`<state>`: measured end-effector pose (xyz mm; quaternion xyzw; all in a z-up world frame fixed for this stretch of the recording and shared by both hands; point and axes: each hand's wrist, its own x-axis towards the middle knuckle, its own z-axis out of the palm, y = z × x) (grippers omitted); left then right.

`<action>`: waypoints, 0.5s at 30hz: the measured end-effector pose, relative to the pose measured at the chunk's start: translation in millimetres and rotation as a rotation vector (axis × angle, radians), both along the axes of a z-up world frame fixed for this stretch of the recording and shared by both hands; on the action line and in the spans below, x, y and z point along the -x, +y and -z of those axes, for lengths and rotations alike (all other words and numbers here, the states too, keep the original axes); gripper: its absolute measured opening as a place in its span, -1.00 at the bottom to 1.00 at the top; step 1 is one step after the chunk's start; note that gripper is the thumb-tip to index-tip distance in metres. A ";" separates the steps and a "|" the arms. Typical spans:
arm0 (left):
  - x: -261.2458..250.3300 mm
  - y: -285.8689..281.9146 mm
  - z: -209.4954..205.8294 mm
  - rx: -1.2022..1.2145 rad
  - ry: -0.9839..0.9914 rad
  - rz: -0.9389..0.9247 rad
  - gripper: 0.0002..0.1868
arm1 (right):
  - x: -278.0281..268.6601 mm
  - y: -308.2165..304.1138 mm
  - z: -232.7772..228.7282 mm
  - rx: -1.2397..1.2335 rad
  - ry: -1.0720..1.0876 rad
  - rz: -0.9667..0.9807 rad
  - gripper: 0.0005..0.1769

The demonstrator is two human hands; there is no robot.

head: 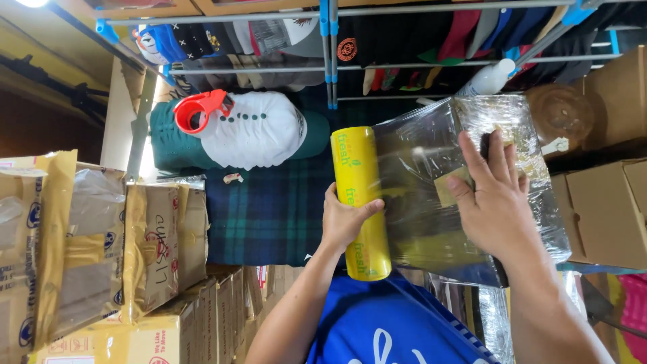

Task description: The person wraps a package in clear plastic film by hand, pulling the roll around the box and smoothing the surface.

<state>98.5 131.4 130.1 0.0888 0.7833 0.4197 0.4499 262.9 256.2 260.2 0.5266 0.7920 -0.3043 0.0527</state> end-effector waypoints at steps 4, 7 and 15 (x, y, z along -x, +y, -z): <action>8.3 -8.0 42.8 -0.257 -0.114 0.018 0.21 | 2.9 -4.7 7.5 -0.050 -0.022 -0.036 -0.25; 17.5 -19.4 95.4 -0.466 -0.543 -0.057 -0.38 | 5.8 -6.7 6.4 -0.041 -0.022 -0.028 -0.23; 24.2 -37.1 53.4 -0.419 -0.516 -0.127 0.00 | -3.3 -1.2 13.9 -0.069 0.038 -0.011 -0.27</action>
